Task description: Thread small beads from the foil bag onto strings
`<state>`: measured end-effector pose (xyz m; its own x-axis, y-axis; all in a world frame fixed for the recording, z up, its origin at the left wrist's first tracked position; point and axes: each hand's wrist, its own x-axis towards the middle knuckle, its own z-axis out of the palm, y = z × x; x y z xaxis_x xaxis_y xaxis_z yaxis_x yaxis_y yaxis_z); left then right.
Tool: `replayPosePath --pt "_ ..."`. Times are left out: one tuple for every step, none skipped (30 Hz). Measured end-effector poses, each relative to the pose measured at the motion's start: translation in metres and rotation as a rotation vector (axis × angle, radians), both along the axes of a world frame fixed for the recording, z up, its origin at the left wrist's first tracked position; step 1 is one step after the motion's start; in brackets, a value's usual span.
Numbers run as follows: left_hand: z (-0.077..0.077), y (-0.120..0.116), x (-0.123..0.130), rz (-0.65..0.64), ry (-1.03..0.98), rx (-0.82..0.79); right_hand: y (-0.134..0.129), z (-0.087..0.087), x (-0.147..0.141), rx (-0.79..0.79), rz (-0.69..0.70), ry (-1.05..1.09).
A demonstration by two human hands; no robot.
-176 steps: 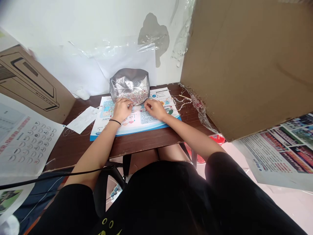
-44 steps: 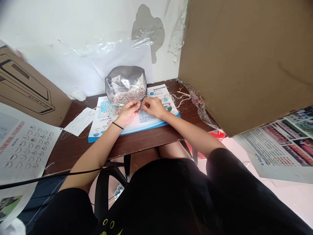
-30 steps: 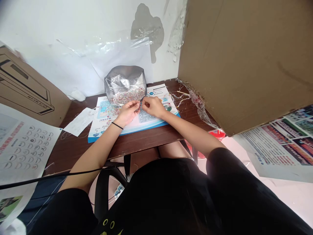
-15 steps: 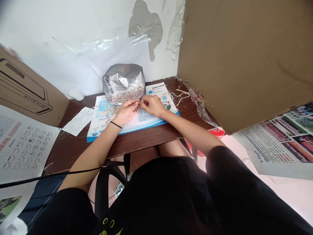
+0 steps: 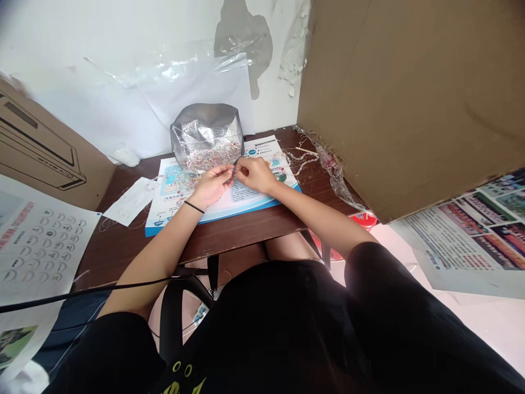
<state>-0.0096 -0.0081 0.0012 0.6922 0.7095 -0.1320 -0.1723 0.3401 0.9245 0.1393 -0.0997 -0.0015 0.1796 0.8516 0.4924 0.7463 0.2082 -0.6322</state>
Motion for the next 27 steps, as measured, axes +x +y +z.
replayPosePath --pt "-0.0002 0.0 0.0001 0.002 0.002 0.0 0.0 0.0001 0.0 -0.007 0.002 0.0" --pt "-0.0004 -0.0001 0.0002 0.004 0.006 0.002 0.0 0.0002 0.0 -0.011 0.002 0.0" --pt "-0.0008 -0.0001 0.0004 0.006 0.008 0.006 0.0001 0.0002 0.0 -0.013 0.001 -0.001" --pt "-0.0011 0.0 0.0006 0.008 0.009 0.01 0.0002 0.0001 0.0 -0.012 -0.001 -0.002" --pt "-0.0014 -0.0001 0.0009 0.008 0.008 0.012 0.0004 0.0 -0.0001 -0.009 -0.003 -0.003" --pt "-0.0017 -0.0001 0.0011 0.01 0.007 0.012 0.0005 -0.0002 -0.0001 -0.005 -0.005 -0.005" --pt "-0.0018 -0.0001 0.0014 0.011 0.006 0.01 0.0006 -0.0004 -0.0001 -0.001 -0.006 -0.007" --pt "-0.0019 -0.0001 0.0015 0.012 0.006 0.009 0.0007 -0.0006 -0.0001 0.002 -0.007 -0.01" --pt "-0.0019 0.0 0.0017 0.012 0.007 0.009 0.0008 -0.0008 -0.0001 0.004 -0.009 -0.012" --pt "-0.0019 0.0 0.0017 0.012 0.01 0.011 0.0009 -0.0011 -0.0001 0.003 -0.011 -0.014" --pt "-0.002 0.0001 0.0017 0.011 0.012 0.015 0.0009 -0.0012 -0.0001 0.001 -0.013 -0.018" --pt "-0.0022 0.0003 0.0016 0.011 0.014 0.019 0.001 -0.0014 0.0 0.0 -0.014 -0.022" --pt "-0.0024 0.0004 0.0015 0.01 0.015 0.022 0.0012 -0.0016 0.0001 0.001 -0.013 -0.025" --pt "-0.0027 0.0005 0.0014 0.01 0.015 0.026 0.0014 -0.0018 0.0002 0.003 -0.013 -0.029" --pt "-0.003 0.0006 0.0013 0.01 0.015 0.029 0.0016 -0.002 0.0004 0.005 -0.013 -0.032" --pt "-0.0033 0.0007 0.0013 0.01 0.016 0.031 0.0019 -0.0022 0.0007 0.008 -0.014 -0.035" --pt "-0.0034 0.0007 0.0012 0.009 0.017 0.032 0.0022 -0.0024 0.001 0.011 -0.017 -0.039" --pt "-0.0035 0.0008 0.0012 0.007 0.018 0.031 0.0025 -0.0025 0.0014 0.015 -0.02 -0.044" --pt "-0.0034 0.0007 0.0011 0.006 0.02 0.028 0.0028 -0.0025 0.0018 0.018 -0.022 -0.052" --pt "-0.0031 0.0007 0.001 0.004 0.022 0.025 0.003 -0.0025 0.0023 0.021 -0.023 -0.06" --pt "-0.0028 0.0008 0.0009 0.003 0.025 0.02 0.0031 -0.0025 0.0028 0.024 -0.021 -0.068" --pt "-0.0023 0.0008 0.0008 0.004 0.028 0.016 0.0032 -0.0024 0.0032 0.026 -0.019 -0.073" --pt "-0.0019 0.0009 0.0007 0.005 0.031 0.012 0.0032 -0.0023 0.0036 0.025 -0.016 -0.076" --pt "-0.0015 0.0011 0.0005 0.007 0.034 0.009 0.0031 -0.0023 0.0038 0.023 -0.012 -0.077" --pt "-0.0012 0.0012 0.0003 0.009 0.037 0.006 0.003 -0.0023 0.004 0.021 -0.009 -0.075" --pt "-0.001 0.0013 0.0002 0.01 0.039 0.005 0.0027 -0.0024 0.0039 0.02 -0.006 -0.072" --pt "-0.0009 0.0014 0.0001 0.008 0.042 0.005 0.0025 -0.0025 0.0038 0.021 -0.001 -0.067"
